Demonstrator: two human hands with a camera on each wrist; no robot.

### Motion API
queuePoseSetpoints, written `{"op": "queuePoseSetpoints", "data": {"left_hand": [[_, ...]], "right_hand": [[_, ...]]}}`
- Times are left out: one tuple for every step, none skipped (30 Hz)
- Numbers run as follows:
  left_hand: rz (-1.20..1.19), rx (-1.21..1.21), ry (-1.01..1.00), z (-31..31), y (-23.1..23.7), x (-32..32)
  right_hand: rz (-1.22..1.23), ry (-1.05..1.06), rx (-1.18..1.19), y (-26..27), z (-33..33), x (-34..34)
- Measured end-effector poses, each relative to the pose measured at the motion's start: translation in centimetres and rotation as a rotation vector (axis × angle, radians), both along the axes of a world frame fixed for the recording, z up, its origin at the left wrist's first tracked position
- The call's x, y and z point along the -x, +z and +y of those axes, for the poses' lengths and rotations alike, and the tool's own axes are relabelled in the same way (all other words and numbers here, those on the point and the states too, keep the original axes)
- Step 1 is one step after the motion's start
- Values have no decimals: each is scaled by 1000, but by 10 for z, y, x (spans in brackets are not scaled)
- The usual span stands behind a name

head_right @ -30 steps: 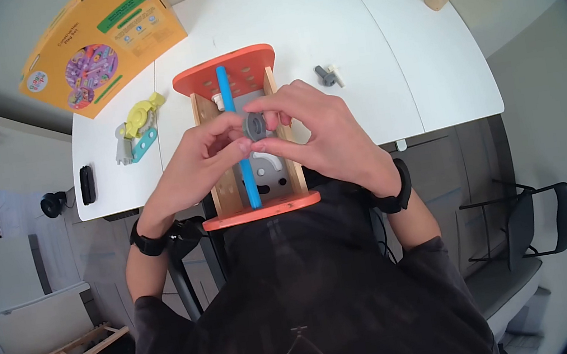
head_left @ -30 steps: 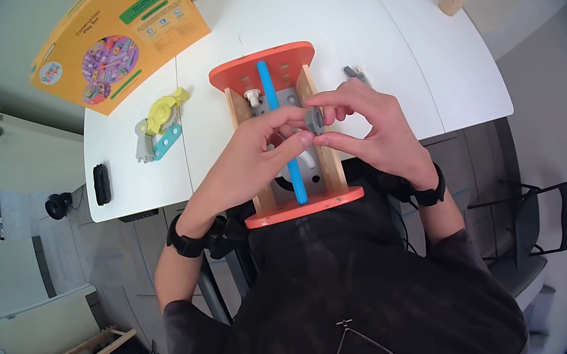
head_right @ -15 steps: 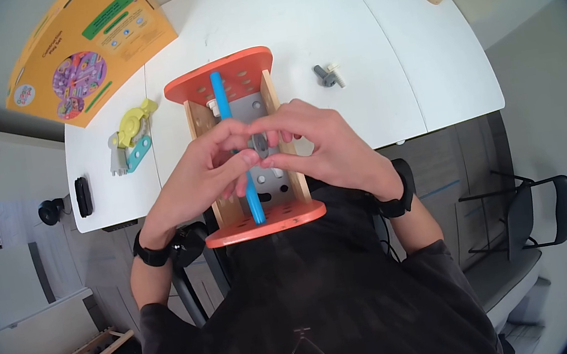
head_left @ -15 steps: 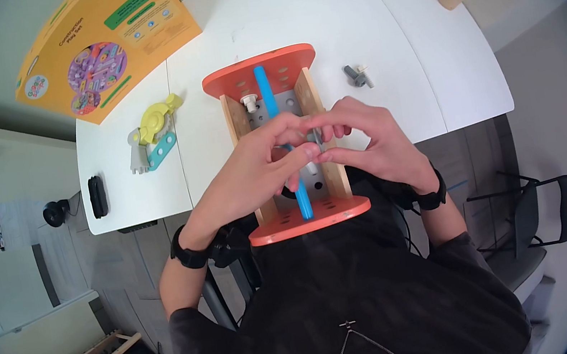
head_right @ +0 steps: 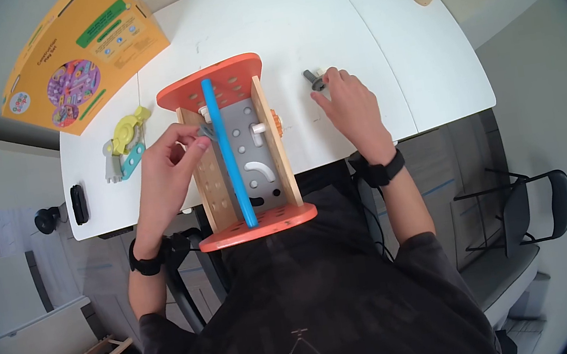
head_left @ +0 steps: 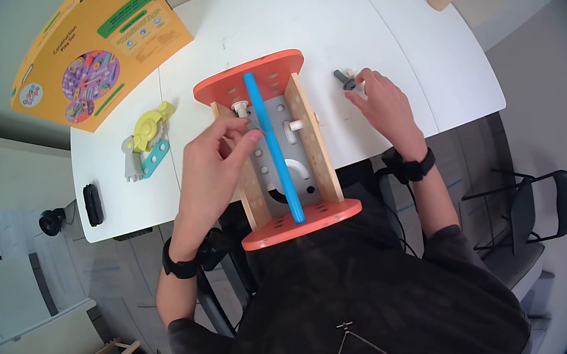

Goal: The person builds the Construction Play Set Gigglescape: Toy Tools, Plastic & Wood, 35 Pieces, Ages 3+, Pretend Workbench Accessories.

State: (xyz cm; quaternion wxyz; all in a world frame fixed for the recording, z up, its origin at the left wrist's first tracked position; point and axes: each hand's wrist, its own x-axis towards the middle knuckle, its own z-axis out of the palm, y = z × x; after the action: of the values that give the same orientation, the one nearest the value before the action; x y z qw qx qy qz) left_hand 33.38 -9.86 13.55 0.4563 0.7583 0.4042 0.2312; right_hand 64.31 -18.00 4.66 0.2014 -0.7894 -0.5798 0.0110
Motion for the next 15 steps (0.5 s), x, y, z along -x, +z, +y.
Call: {"op": "queuePoseSetpoints", "data": {"left_hand": [[50, -62, 20, 1, -1, 1], [102, -123, 42, 1, -1, 2], [142, -172, 42, 2, -8, 4], [183, -220, 45, 2, -14, 6], [183, -242, 30, 2, -19, 7], [183, -263, 16, 1, -22, 9], [182, -282, 2, 0, -24, 10], [210, -288, -19, -1, -23, 10], [237, -294, -42, -2, -22, 9], [264, -300, -65, -3, -21, 7], [264, -348, -95, -4, -24, 7], [264, -396, -124, -3, -28, 6], [264, -444, -154, -3, -31, 5], [266, -466, -180, -4, -32, 4], [268, -488, -206, -4, -32, 3]], "right_hand": [[-18, -30, 41, -5, 4, 0], [-35, -59, 80, -8, 10, 2], [-50, -87, 119, -10, 14, 4], [-67, -89, 121, -13, 16, 3], [-84, -89, 123, -16, 18, 2], [-101, -88, 126, -18, 20, 3], [-100, -89, 123, -18, 22, 4], [-99, -90, 121, -18, 24, 4], [-98, -93, 119, -17, 24, 4], [-102, -93, 109, -16, 25, 6], [-106, -93, 98, -13, 27, 7], [-110, -93, 87, -12, 28, 8], [-111, -92, 92, -13, 30, 7], [-111, -91, 98, -16, 33, 5], [-111, -90, 104, -18, 35, 4]]}}
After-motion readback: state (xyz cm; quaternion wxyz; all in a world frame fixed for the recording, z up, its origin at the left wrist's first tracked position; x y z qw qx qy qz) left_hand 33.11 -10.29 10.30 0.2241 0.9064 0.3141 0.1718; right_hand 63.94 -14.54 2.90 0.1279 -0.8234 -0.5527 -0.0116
